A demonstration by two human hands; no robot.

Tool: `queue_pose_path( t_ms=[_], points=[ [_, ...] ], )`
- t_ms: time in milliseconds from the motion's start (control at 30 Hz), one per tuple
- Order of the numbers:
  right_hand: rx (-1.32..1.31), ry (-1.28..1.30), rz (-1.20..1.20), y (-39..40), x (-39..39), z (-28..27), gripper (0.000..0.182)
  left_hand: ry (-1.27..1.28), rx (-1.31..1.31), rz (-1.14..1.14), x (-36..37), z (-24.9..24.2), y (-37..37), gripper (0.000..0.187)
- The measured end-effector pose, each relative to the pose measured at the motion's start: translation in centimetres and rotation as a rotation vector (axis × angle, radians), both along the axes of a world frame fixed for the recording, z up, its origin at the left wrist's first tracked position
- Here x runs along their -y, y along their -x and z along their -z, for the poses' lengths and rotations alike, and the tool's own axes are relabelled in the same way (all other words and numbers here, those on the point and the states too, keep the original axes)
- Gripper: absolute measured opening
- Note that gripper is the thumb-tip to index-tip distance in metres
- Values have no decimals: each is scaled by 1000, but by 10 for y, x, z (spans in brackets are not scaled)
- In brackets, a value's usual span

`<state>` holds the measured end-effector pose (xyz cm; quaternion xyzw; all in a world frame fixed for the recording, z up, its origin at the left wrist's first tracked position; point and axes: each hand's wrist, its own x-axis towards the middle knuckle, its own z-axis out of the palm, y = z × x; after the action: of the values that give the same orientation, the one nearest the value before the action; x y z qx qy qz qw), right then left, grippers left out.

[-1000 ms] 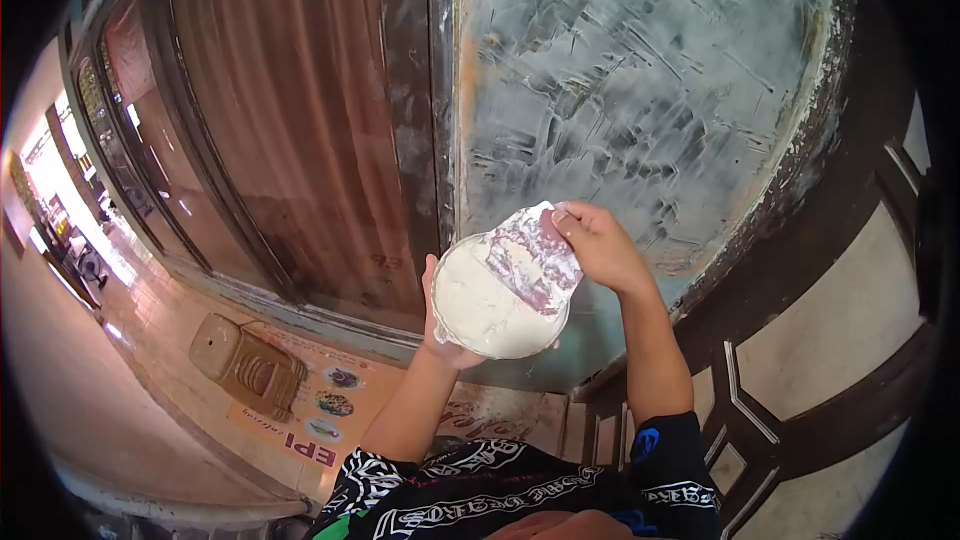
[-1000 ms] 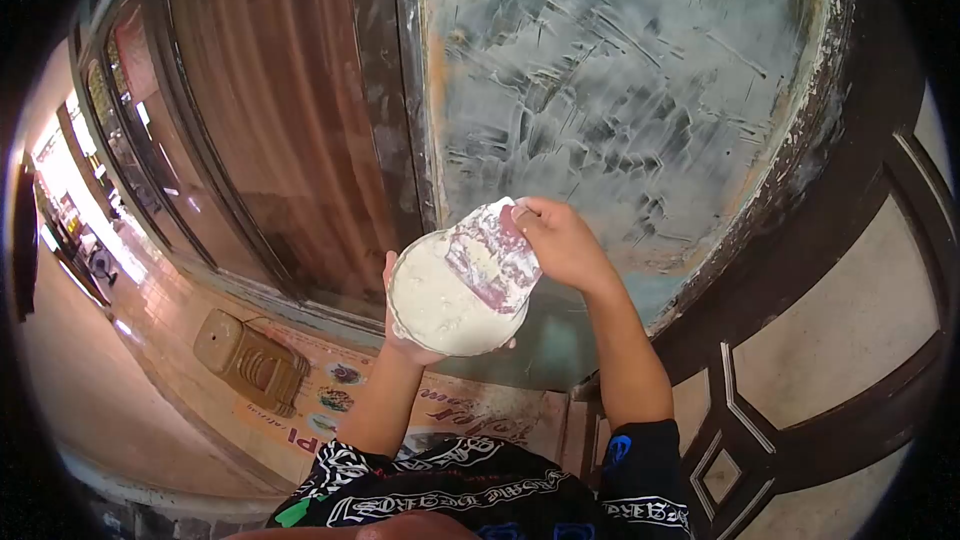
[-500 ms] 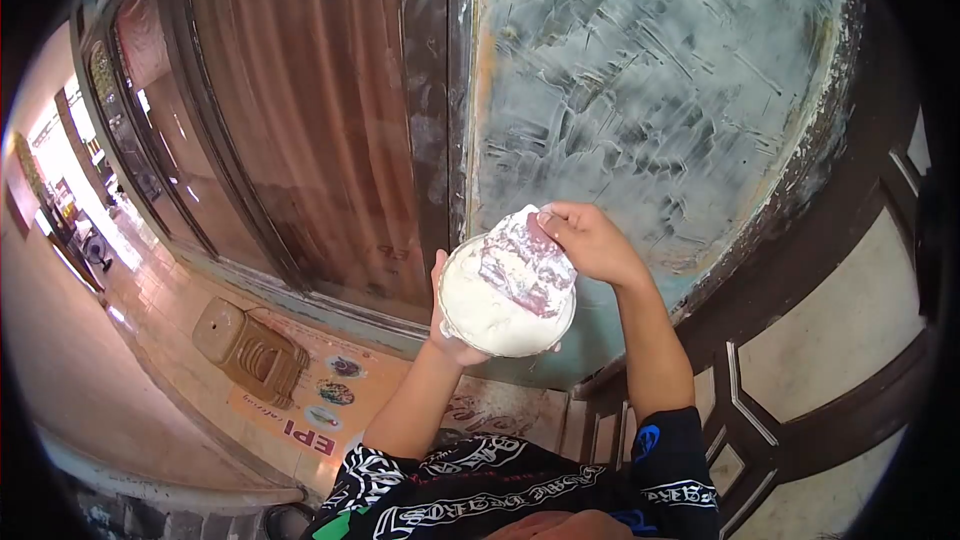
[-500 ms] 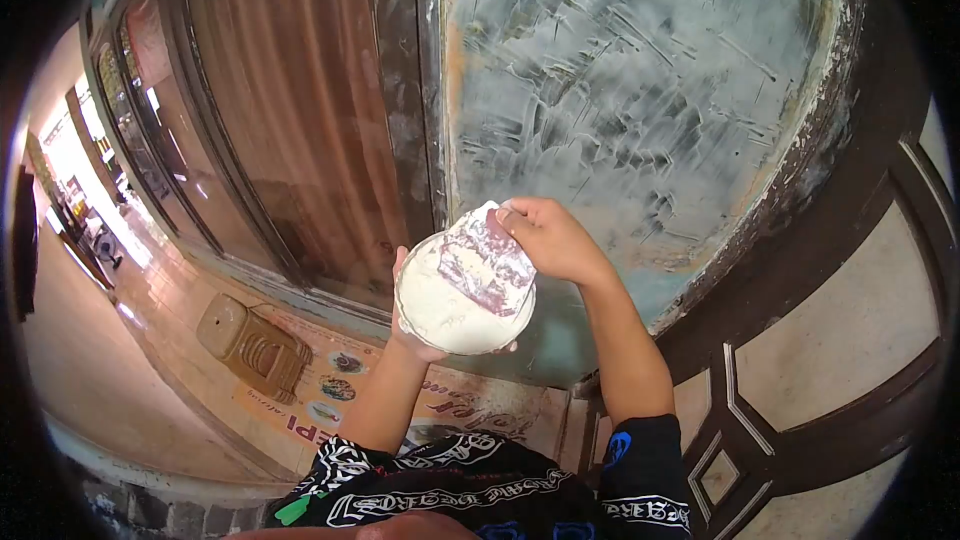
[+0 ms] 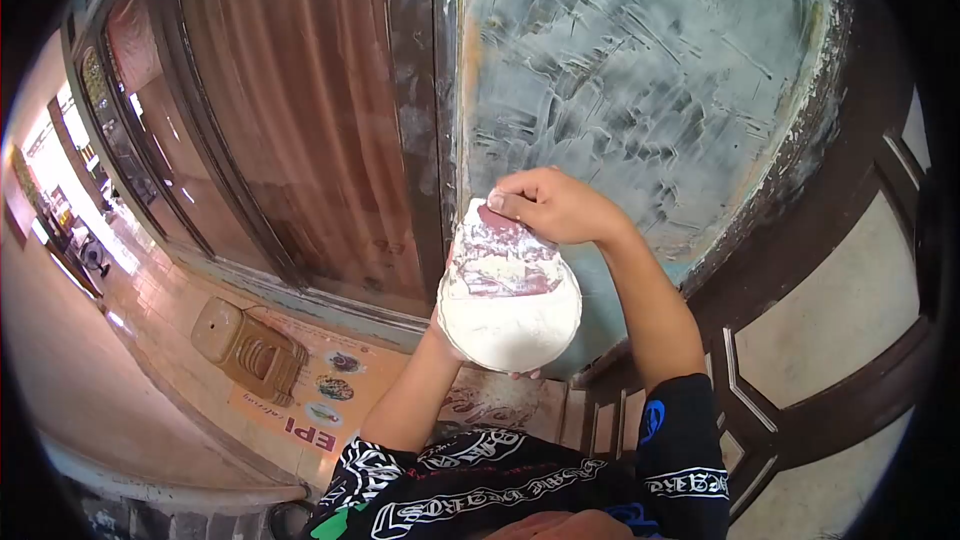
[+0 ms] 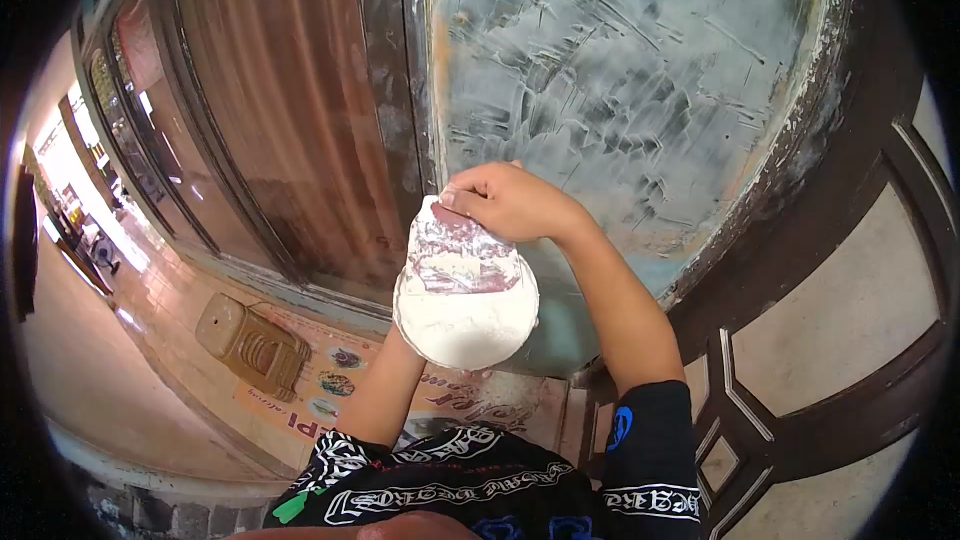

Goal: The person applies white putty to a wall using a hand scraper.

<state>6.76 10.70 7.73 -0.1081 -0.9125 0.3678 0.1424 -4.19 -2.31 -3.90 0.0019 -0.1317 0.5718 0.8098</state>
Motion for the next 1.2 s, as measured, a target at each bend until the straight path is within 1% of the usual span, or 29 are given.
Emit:
queue_pose_path(
  t_ms=[33,100,167,200,233,300,367,400,433,467,500,533,567,633,700,767,800,833,900,933,1033,1067,1100,1167,1200],
  points=[
    [-1,0,0,-2,1,-1,28,-31,-1,9,0,1,1,95],
    [-49,225,-159,-6,6,-7,29,-92,-1,24,-1,7,3,93],
    [-27,257,-200,-4,6,0,27,-152,-1,37,-2,19,7,91],
    [-31,-20,-159,-4,7,3,26,-149,1,36,-3,18,7,91],
    [-33,-296,-115,-2,10,4,26,-203,-25,33,-5,19,7,90],
    [21,-333,-77,-2,12,1,24,-311,-79,28,-9,21,8,88],
    [0,-90,-49,0,7,-2,24,-421,-132,24,-13,24,9,87],
    [-21,108,-117,-2,4,-1,25,-477,-160,21,-15,26,10,86],
    [-21,110,-117,-2,5,2,25,-532,-187,19,-17,28,12,85],
    [-66,122,-181,-3,7,6,25,-532,-187,18,-23,35,16,85],
    [-111,134,-246,-3,8,8,25,-502,-414,-135,-29,40,20,86],
    [-12,-3,-232,-4,12,2,25,-465,-640,-289,-34,45,22,87],
    [-12,-4,-230,-2,11,3,25,-446,-399,-151,-43,50,18,90],
    [-53,-405,-127,1,12,6,27,-429,-354,-122,-38,42,16,90],
    [-74,-408,-84,-1,8,-5,28,-394,-266,-73,-29,31,16,90],
    [-13,-101,-92,-4,-2,-13,28,-361,-180,-28,-22,21,15,90],
    [-67,40,-185,-5,-2,-10,28,-183,-100,-61,-21,19,13,91],
    [-67,38,-184,-5,0,-9,28,-185,-100,-60,-21,16,12,91],
    [6,-196,-151,-5,6,-9,27,-166,-86,-47,-22,12,9,91],
    [43,-363,-102,-6,11,-13,27,-156,-80,-40,-23,9,8,92],
    [-29,-383,-57,-10,5,-23,26,-124,-60,-17,-25,3,2,93],
    [-34,-217,-100,-11,-4,-23,28,-115,-54,-11,-27,1,1,94],
    [-35,-220,-97,-13,-5,-22,28,-106,-49,-5,-28,-1,0,94],
    [-50,-136,-196,-17,-4,-20,28,-90,-35,9,-32,-3,-4,95],
    [-37,-309,-153,-18,-6,-17,28,-95,-33,18,-37,0,-4,95]
  ],
)
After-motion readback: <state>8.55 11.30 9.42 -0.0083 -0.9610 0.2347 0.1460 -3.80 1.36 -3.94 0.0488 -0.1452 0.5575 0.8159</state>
